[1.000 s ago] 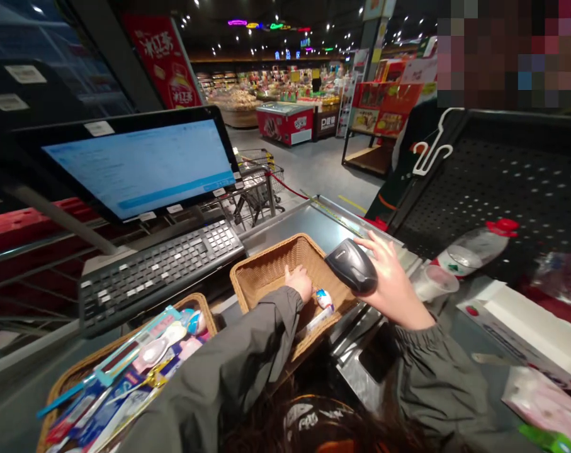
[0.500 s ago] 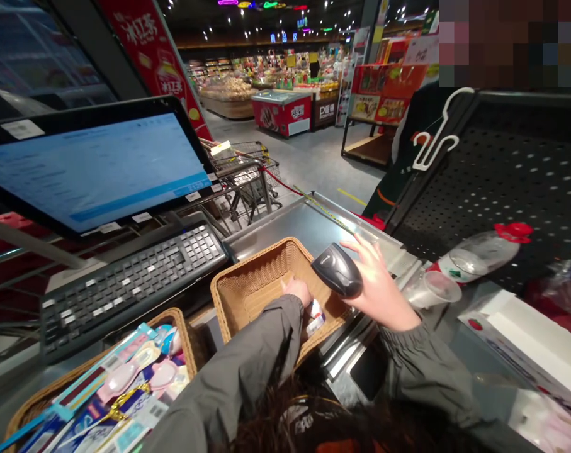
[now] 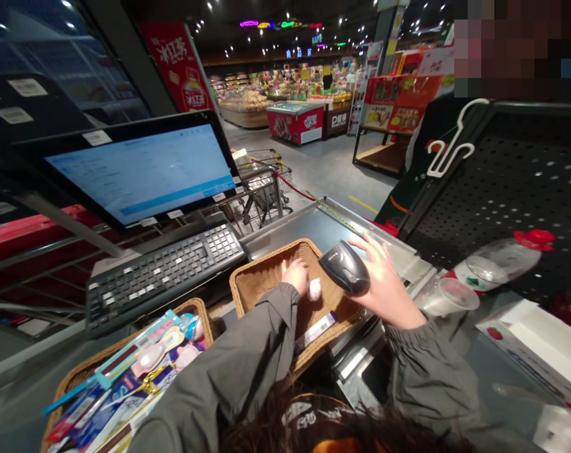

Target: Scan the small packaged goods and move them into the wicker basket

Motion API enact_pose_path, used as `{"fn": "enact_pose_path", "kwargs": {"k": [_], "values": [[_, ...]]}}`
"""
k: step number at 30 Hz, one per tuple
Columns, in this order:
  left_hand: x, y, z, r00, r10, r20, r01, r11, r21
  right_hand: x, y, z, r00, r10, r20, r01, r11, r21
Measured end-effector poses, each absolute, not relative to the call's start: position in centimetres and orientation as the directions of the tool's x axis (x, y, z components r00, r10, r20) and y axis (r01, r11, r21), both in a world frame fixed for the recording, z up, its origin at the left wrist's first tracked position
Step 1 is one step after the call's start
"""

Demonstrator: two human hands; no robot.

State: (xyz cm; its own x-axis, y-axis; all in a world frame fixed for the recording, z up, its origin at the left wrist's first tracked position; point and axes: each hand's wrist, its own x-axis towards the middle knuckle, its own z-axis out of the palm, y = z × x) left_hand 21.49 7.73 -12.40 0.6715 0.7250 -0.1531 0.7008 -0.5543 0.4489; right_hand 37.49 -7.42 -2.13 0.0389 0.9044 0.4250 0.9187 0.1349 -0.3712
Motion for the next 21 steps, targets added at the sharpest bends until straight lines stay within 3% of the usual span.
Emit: {"fn": "enact_pose_path", "kwargs": {"k": [5,9,15,21], "values": [[17.6,10.0,-6.2,0.625,0.78,0.013,0.694,-0.563,0.448,36.4,-7.5,-1.9,0.025,0.882,0.471,0.923,0.16,-0.35],[14.2,10.8,-2.5,0.572,0.808,0.141,0.626,-0.541,0.562,35.3,-7.6,-1.4,-0.013,0.863,0.505,0.93,0.196,-0.311],[9.1,11.5,0.6,0.453,0.851,0.267,0.518,-0.495,0.697,33.1,-7.9,-0.7,-0.097,0.833,0.545,0.922,0.281,-0.265],[5.2,10.3,2.7,0.381,0.85,0.364,0.497,-0.52,0.695,30.2,-7.8,-0.5,-0.215,0.826,0.521,0.891,0.384,-0.241]]}}
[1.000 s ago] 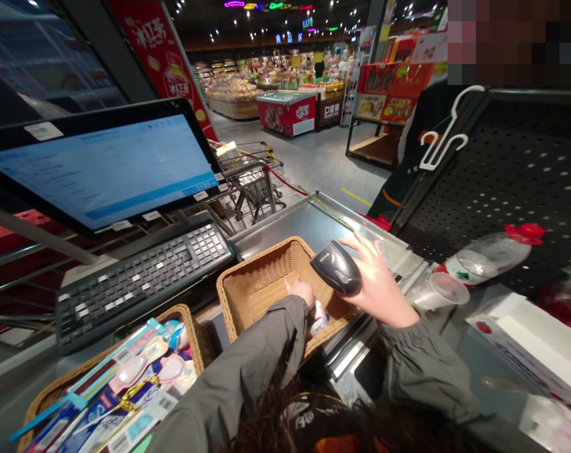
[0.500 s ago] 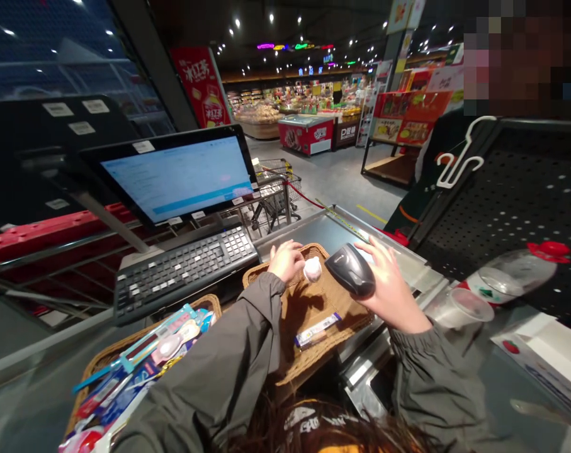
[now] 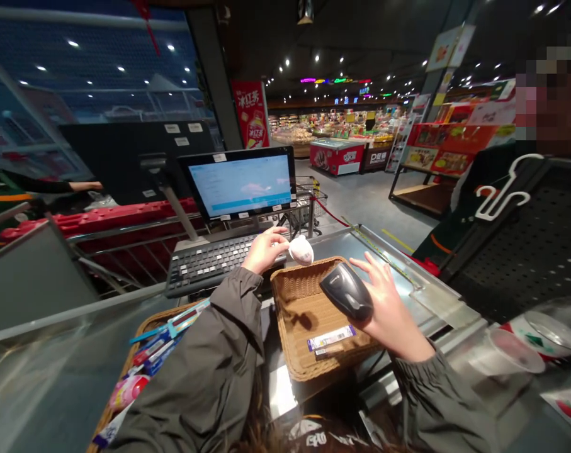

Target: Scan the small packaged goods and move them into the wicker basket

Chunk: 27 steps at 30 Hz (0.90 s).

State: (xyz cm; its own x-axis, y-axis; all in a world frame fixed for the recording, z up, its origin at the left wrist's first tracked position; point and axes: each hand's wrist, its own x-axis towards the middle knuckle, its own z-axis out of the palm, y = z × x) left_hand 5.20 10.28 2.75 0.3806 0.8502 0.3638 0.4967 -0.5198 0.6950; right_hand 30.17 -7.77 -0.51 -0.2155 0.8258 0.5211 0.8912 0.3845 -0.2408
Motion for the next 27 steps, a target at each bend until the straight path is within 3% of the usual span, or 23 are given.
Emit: {"fn": "enact_pose_path", "kwargs": {"k": [13,27], "values": [[-1.2,7.6,3.4,0.278,0.849,0.45,0.556,-0.524,0.645,24.3,-8.0,0.4,-0.316,0.803,0.506,0.844,0.481,-0.236],[-8.8,3.6,3.5,0.23,0.905,0.357,0.657,-0.415,0.63,19.8,-8.5,0.7,-0.405,0.763,0.504,0.808,0.557,-0.192]]}}
